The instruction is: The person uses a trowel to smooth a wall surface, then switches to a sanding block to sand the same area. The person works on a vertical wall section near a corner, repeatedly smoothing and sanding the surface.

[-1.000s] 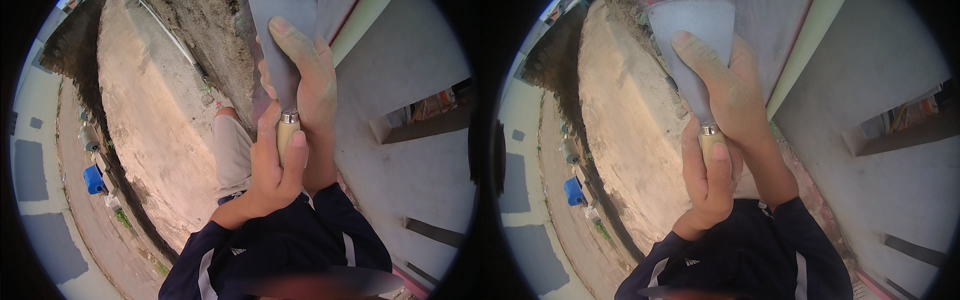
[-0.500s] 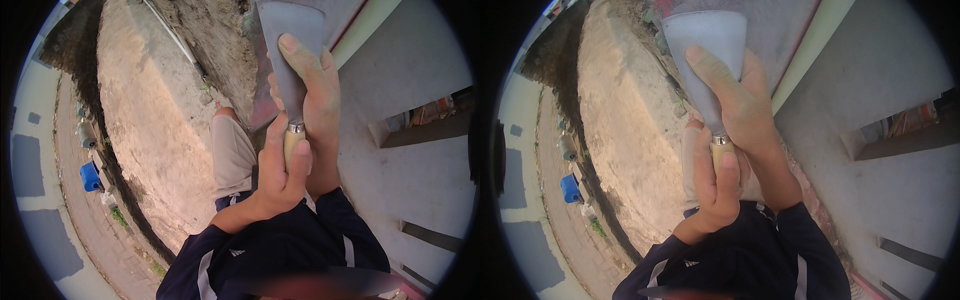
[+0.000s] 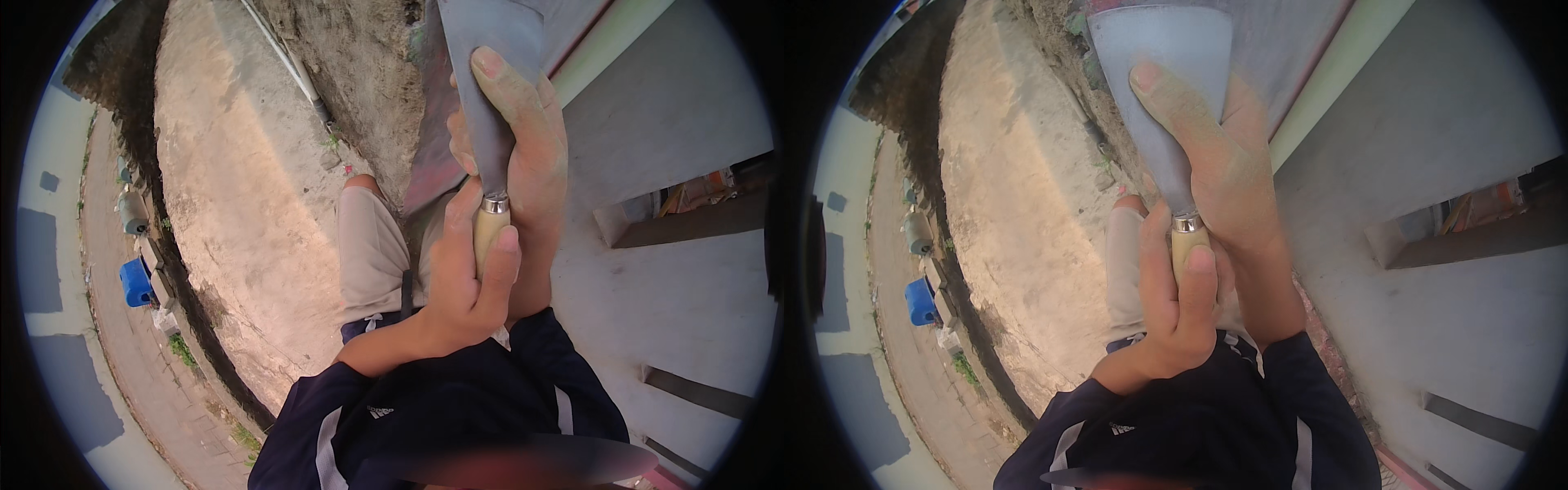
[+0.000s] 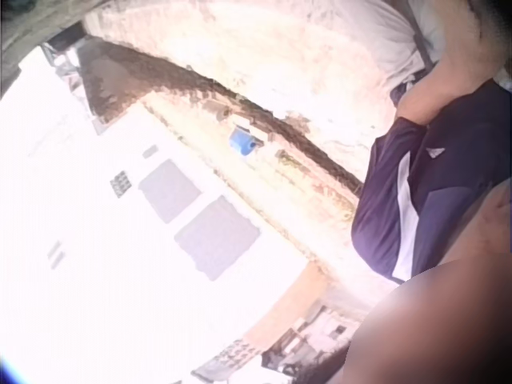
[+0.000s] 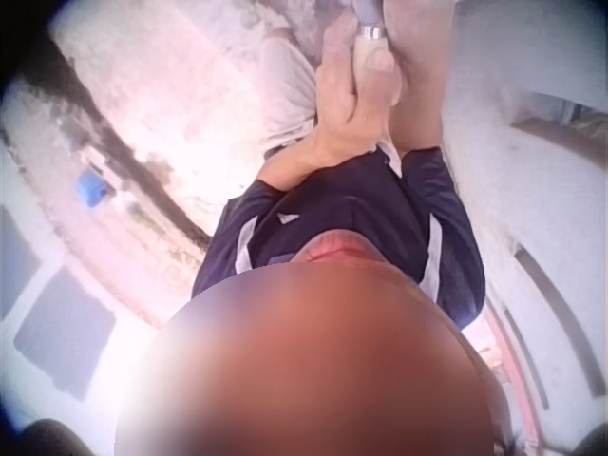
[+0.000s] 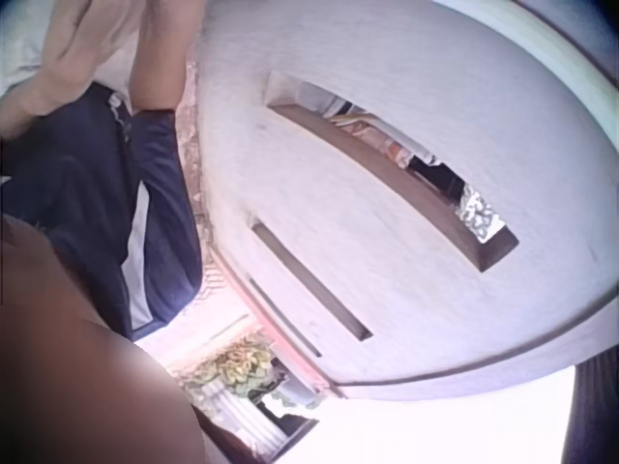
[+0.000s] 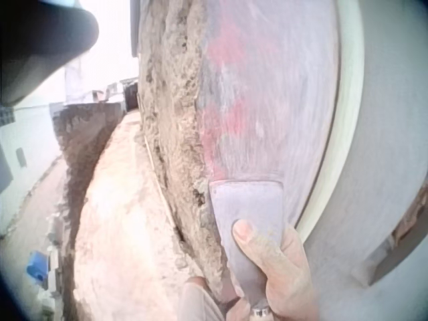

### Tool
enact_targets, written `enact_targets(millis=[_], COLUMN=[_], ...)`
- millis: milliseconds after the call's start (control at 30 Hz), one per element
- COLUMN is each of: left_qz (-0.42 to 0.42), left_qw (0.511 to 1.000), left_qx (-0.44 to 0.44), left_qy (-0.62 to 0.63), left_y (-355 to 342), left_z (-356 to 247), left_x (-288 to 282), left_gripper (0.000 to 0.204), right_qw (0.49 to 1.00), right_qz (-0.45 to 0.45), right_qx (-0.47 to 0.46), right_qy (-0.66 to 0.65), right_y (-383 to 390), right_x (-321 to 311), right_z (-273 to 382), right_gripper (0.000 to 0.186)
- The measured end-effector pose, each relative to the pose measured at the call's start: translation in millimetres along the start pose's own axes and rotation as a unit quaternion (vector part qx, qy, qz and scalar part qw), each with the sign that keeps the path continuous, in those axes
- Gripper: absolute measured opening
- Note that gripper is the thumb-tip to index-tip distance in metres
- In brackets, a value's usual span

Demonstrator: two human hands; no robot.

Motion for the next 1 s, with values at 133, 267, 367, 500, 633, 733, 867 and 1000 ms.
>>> enact_targets(millis=[133, 267, 367, 500, 633, 733, 867, 1000], left_qz=[0.011, 0.033, 0.056, 0.09, 0.086, 0.076, 0.151, 0.168], left_qw=[0.998, 0.999, 0.993, 0.993, 0.993, 0.99, 0.974, 0.937], left_qx=[-0.003, -0.015, -0.074, -0.024, -0.055, -0.087, -0.083, -0.11], left_qy=[0.06, 0.035, 0.068, 0.069, 0.06, 0.079, 0.146, 0.285], left_y=[-1, -4, -3, -10, -8, -5, -11, -10], left_z=[-2, -4, -2, -3, 2, 5, 11, 17], left_x=[-6, -15, -20, -33, -38, -42, -44, -45], left_gripper=[0.05, 0.052, 0.059, 0.054, 0.053, 0.061, 0.054, 0.055], right_qw=[0.998, 0.998, 0.996, 0.993, 0.993, 0.988, 0.969, 0.964], right_qz=[-0.029, -0.004, -0.033, -0.054, -0.044, -0.053, -0.069, -0.062], right_qx=[-0.048, -0.066, -0.073, -0.099, -0.109, -0.139, -0.218, -0.233], right_qy=[-0.018, -0.008, 0.033, 0.031, 0.033, 0.04, 0.096, 0.109], right_y=[1, 4, 11, 12, 11, 15, 19, 22], right_x=[7, 15, 16, 16, 15, 16, 21, 24], right_z=[1, 7, 8, 4, -1, 0, 6, 6], right_gripper=[0.025, 0.026, 0.027, 0.027, 0.025, 0.024, 0.026, 0.027])
Point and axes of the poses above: each hand's wrist, its own y-axis away from the middle knuckle, its own x-axis out of the palm, z = x × y, the point moved 6 cm from there along -y, towards the middle knuckle, and after that the axes turned 13 degrees about -y, right-handed, at the moved point
